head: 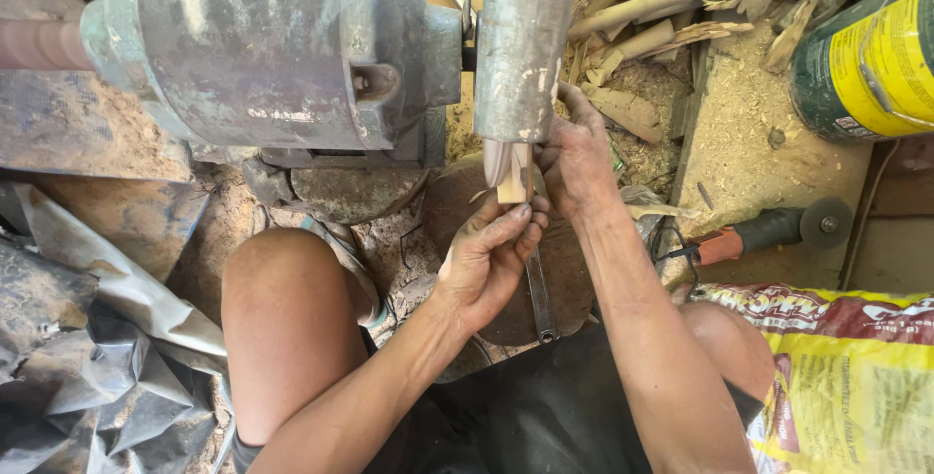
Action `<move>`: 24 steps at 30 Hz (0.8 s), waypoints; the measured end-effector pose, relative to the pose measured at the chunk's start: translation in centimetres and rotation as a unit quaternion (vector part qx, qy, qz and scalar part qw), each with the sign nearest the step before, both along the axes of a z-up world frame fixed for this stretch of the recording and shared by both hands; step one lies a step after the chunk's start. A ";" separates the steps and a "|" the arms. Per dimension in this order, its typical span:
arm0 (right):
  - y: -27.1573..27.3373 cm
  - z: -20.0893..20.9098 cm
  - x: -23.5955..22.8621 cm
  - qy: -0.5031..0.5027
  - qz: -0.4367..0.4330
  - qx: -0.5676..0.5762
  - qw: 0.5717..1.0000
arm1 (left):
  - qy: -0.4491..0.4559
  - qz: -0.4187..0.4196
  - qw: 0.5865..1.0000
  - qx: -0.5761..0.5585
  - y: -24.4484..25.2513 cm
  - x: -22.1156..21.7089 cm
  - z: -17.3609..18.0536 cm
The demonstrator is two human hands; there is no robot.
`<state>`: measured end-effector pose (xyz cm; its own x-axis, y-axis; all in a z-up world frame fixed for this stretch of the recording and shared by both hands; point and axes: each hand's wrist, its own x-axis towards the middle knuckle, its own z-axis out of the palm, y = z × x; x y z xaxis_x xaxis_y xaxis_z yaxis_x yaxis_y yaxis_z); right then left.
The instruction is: The person holds a curved wooden piece against a rotating grinding wheel, shaping and smoothing its surface. They repeatedly rotate the piece to grind different sides and edges.
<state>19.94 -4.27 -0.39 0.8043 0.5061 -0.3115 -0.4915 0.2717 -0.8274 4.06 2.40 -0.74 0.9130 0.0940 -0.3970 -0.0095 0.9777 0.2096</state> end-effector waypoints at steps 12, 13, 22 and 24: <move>-1.8 1.2 -2.9 -0.018 0.037 0.004 0.999 | 0.019 -0.034 0.999 0.018 -1.5 -2.7 0.2; -1.9 1.3 -3.1 -0.023 0.042 0.005 0.999 | 0.017 -0.038 0.999 0.024 -1.6 -2.9 0.2; -4.1 3.1 -5.6 -0.002 0.026 -0.044 0.999 | -0.045 -0.108 0.990 0.080 -1.5 -4.8 1.2; -5.6 3.5 -5.9 0.052 0.050 0.039 0.997 | -0.056 -0.115 0.986 0.103 -1.5 -4.6 1.3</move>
